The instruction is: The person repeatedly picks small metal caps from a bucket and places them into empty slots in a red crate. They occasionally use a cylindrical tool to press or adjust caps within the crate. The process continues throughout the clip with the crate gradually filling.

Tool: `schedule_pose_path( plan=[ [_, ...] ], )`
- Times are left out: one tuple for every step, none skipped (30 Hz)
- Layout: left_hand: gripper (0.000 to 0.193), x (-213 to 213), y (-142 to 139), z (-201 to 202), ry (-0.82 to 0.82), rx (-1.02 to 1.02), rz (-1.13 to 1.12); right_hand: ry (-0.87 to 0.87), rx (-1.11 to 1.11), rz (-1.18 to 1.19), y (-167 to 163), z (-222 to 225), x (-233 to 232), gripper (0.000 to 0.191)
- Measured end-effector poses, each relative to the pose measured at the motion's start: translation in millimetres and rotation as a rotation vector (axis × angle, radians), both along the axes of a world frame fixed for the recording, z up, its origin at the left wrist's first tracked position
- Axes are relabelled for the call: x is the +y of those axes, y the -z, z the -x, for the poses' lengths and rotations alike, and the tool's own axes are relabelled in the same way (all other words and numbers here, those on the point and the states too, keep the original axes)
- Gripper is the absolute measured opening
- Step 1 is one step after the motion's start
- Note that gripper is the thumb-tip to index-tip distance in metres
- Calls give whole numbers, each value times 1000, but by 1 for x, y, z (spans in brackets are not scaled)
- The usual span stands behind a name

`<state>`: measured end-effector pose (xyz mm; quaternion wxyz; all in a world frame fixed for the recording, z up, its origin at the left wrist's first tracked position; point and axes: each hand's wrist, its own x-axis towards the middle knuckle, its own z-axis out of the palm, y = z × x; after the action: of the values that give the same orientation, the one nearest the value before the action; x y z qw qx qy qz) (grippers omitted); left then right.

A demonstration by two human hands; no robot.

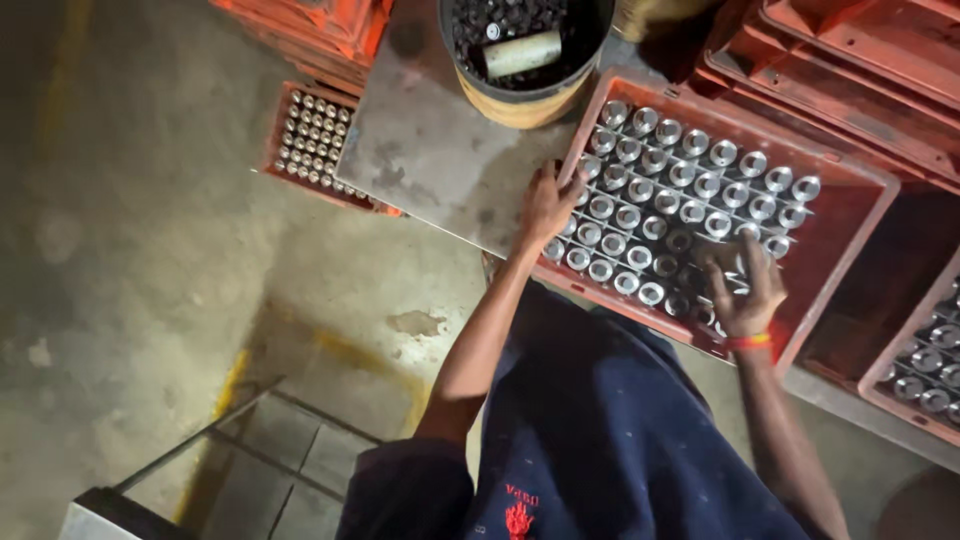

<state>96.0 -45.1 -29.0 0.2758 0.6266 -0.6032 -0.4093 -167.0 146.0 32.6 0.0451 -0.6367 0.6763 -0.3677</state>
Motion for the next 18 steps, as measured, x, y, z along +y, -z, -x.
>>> schedule_pose_path(
  plan=[
    [56,7,-2,-3,21,-44,41,49,-182,45,-7,-5,3,61],
    [60,15,-5,-11,42,-92,69,99,-368,79,-11,-13,6,59],
    [65,27,-7,-14,69,-131,88,160,-543,106,-13,-17,10,58],
    [66,38,-9,-17,61,-169,104,80,-372,124,-11,-24,13,52],
    [67,45,-10,-20,48,-208,133,-6,-203,153,-6,-31,12,47],
    [68,49,-11,-23,36,-251,168,-90,-37,187,0,-36,13,44],
    [67,53,-12,-23,31,-279,173,-69,-50,118,4,-38,16,46],
    [67,55,-13,-24,25,-307,172,-51,-62,43,8,-37,19,50],
    [66,58,-14,-23,12,-331,166,-41,-71,-37,10,-34,24,54],
    [67,58,-15,-23,11,-355,178,40,-222,29,11,-32,30,57],
    [67,57,-16,-21,13,-372,194,127,-363,99,8,-26,39,59],
    [68,54,-17,-20,11,-392,221,210,-506,185,7,-22,46,61],
    [68,53,-18,-20,6,-385,205,142,-346,99,9,-18,49,62],
    [69,52,-19,-19,2,-376,198,77,-181,25,10,-14,52,63],
    [69,51,-19,-19,0,-368,190,15,-16,-49,13,-14,55,64],
    [69,51,-19,-18,-4,-372,189,69,-132,19,16,-13,57,64],
    [69,51,-19,-20,-3,-389,167,126,-259,67,22,-19,58,64],
    [69,52,-19,-20,7,-393,138,196,-371,109,24,-22,62,64]
  ],
)
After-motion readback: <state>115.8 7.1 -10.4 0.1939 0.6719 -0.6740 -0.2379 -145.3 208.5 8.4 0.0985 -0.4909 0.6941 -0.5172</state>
